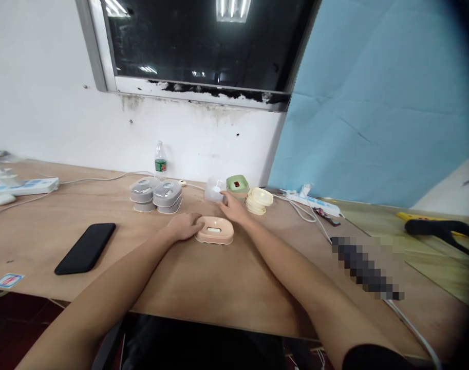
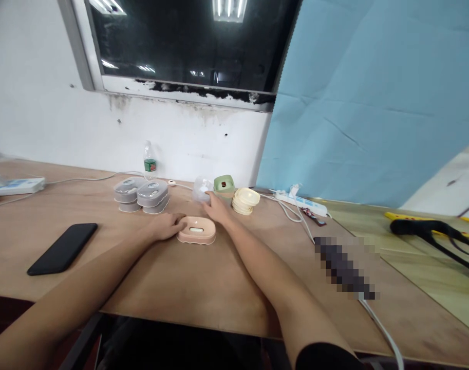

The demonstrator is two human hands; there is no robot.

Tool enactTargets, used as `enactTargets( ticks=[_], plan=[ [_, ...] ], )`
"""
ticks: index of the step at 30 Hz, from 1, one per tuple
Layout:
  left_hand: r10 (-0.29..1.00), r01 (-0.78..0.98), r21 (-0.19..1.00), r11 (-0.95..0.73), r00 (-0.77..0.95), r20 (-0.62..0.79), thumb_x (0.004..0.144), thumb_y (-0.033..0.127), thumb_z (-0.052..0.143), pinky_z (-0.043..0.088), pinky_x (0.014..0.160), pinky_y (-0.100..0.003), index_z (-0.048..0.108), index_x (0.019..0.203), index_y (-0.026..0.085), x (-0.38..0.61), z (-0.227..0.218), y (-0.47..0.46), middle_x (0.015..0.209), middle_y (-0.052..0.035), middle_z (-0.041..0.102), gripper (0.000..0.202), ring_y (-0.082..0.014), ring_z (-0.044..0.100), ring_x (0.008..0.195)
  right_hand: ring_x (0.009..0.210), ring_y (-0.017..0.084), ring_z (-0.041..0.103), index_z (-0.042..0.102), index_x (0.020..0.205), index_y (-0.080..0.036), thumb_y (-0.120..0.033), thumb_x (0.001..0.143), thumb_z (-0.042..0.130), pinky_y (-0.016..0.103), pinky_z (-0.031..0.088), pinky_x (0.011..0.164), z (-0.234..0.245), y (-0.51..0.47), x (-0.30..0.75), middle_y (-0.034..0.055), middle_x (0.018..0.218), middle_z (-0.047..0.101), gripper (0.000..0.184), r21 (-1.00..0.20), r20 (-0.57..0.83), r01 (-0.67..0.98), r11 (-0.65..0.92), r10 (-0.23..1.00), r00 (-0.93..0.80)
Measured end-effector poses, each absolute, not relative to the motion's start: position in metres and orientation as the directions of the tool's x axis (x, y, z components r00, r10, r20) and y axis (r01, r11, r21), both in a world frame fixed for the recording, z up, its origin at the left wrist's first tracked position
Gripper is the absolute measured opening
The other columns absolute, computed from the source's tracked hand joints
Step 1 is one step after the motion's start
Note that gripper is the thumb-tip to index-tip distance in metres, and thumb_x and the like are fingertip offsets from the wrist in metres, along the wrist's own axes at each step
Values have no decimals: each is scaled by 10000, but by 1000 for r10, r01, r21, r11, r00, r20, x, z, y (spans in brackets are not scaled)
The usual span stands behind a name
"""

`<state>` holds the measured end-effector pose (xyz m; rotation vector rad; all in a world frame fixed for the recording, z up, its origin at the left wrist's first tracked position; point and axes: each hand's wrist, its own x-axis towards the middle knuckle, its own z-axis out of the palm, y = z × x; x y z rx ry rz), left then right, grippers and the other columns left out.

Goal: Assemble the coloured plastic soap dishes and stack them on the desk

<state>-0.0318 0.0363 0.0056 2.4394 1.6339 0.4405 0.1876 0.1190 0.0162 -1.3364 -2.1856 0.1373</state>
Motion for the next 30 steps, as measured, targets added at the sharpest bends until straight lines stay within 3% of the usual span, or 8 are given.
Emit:
enactTargets(
  ticks=[4,10,16,26,30],
  plan=[
    [918,861,320,-395,354,181,885,592,298,446,782,-317,554,1231,217,-33,2,38,1086,-81,675,570,-247,628,956,804,208,590,474,1266,-153,-307,846,518,272,383,687,13,143,167,79,874,663,450,-372,348,811,453,877,-331],
    [903,838,338,-428,381,199,894,598,280,441,750,-309,577,1198,223,-34,1,40,1024,-69,693,566,-237,636,910,674,157,550,553,996,-189,-254,806,527,246,352,612,1,155,166,2,711,614,203,-465,406,780,419,884,-232],
    [907,844,341,-415,353,230,887,574,337,430,696,-287,571,1205,200,-33,3,39,932,-70,701,544,-223,641,848,628,147,521,498,977,-211,-338,761,569,248,308,568,7,132,169,-38,671,560,260,-524,495,760,385,864,-97],
    [892,822,352,-447,383,239,884,554,368,423,681,-281,584,1179,212,-36,3,39,919,-59,700,501,-211,637,825,709,183,556,513,776,-210,-320,701,645,257,324,586,11,154,164,21,737,616,187,-468,468,849,245,884,4],
    [893,825,347,-446,384,234,885,557,364,428,692,-285,577,1189,211,-35,2,39,933,-64,699,507,-214,637,839,659,158,557,488,838,-215,-366,691,661,246,362,583,9,163,161,-4,723,604,273,-600,454,741,303,891,3]
  ],
)
